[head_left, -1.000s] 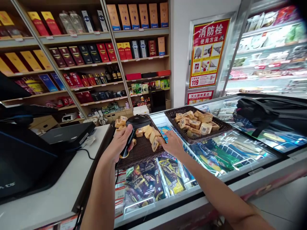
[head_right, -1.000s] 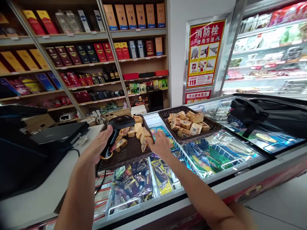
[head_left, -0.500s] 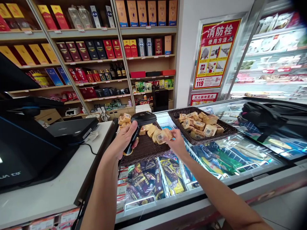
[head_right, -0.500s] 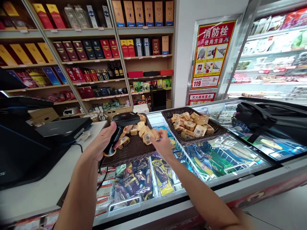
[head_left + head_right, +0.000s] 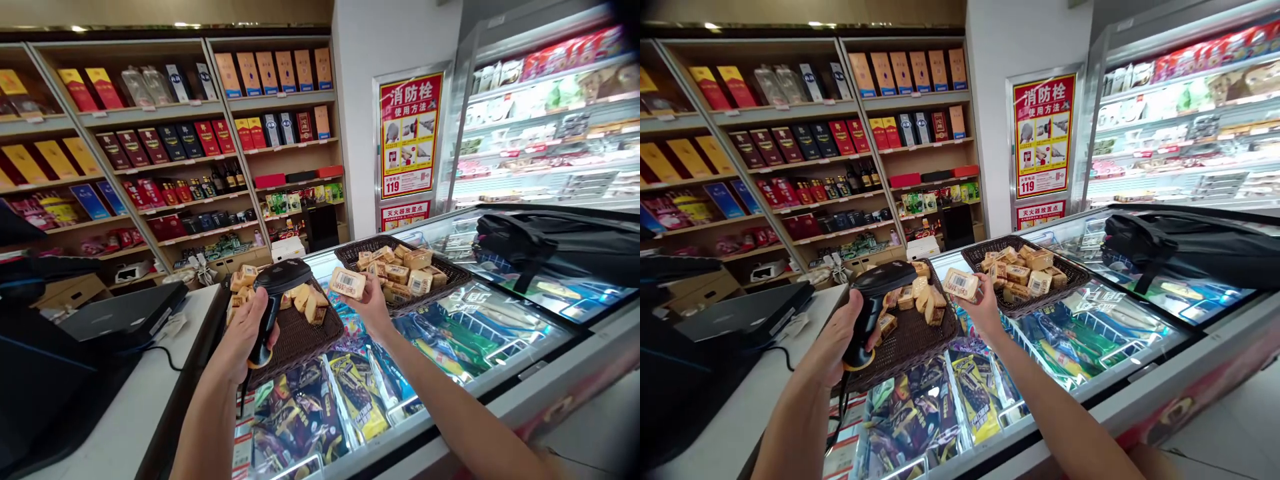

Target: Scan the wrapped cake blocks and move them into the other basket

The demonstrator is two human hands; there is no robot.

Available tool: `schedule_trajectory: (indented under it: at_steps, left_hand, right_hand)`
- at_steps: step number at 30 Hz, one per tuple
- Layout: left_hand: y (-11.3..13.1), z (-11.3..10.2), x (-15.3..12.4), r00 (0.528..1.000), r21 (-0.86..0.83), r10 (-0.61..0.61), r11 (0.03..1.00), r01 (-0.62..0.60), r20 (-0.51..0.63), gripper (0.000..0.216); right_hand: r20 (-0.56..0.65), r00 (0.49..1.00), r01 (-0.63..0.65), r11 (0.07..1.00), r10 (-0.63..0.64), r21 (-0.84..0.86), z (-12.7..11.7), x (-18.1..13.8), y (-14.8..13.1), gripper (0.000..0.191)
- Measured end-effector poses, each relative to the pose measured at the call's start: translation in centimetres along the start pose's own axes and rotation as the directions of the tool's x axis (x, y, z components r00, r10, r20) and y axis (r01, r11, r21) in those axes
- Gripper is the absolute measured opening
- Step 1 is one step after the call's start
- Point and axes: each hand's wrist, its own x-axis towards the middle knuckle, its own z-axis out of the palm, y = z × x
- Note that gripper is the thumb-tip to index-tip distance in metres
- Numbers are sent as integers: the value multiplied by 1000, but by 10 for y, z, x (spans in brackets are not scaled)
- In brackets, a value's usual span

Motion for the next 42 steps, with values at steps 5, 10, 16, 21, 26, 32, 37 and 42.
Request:
schedule_trajectory:
  at_steps: [5, 10, 16, 21, 26, 32, 37, 42]
  left_hand:
    - [-1, 14, -5, 997, 88, -1, 996, -6, 82, 62]
    - [-13, 20, 2, 991, 120, 68, 989, -82, 116, 64]
    - [-9, 24, 1, 993, 131, 25, 991, -40, 114, 67]
    - [0, 20, -5, 1000, 128, 0, 992, -1, 7, 58]
    - [-2, 2, 2, 1000, 133, -4, 991, 3, 14, 63]
    - [1, -13, 5, 1000, 149, 11, 989, -9, -12, 66]
    - [4, -18, 3, 992, 188, 44, 982, -21, -116, 60]
    - [2, -24, 5, 984, 171, 63, 985, -34, -168, 57]
  right_hand:
    - [-94, 987, 112, 979, -129, -172, -11, 9, 7, 64]
    - [-93, 984, 127, 965, -152, -230, -16, 13, 9, 65]
    - [-106, 957, 195, 868, -270, -456, -23, 18, 5, 63]
    - [-244, 806, 65, 491, -539, -869, -61, 44, -19, 57]
    - [-468, 634, -243, 415, -616, -877, -120, 70, -29, 66]
    - [-325, 752, -168, 310, -574, -936, -132, 67, -17, 64]
    - [-71, 835, 77, 244, -546, -967, -66, 44, -8, 44]
    - [326, 938, 345, 203, -120, -916, 17, 20, 22, 47]
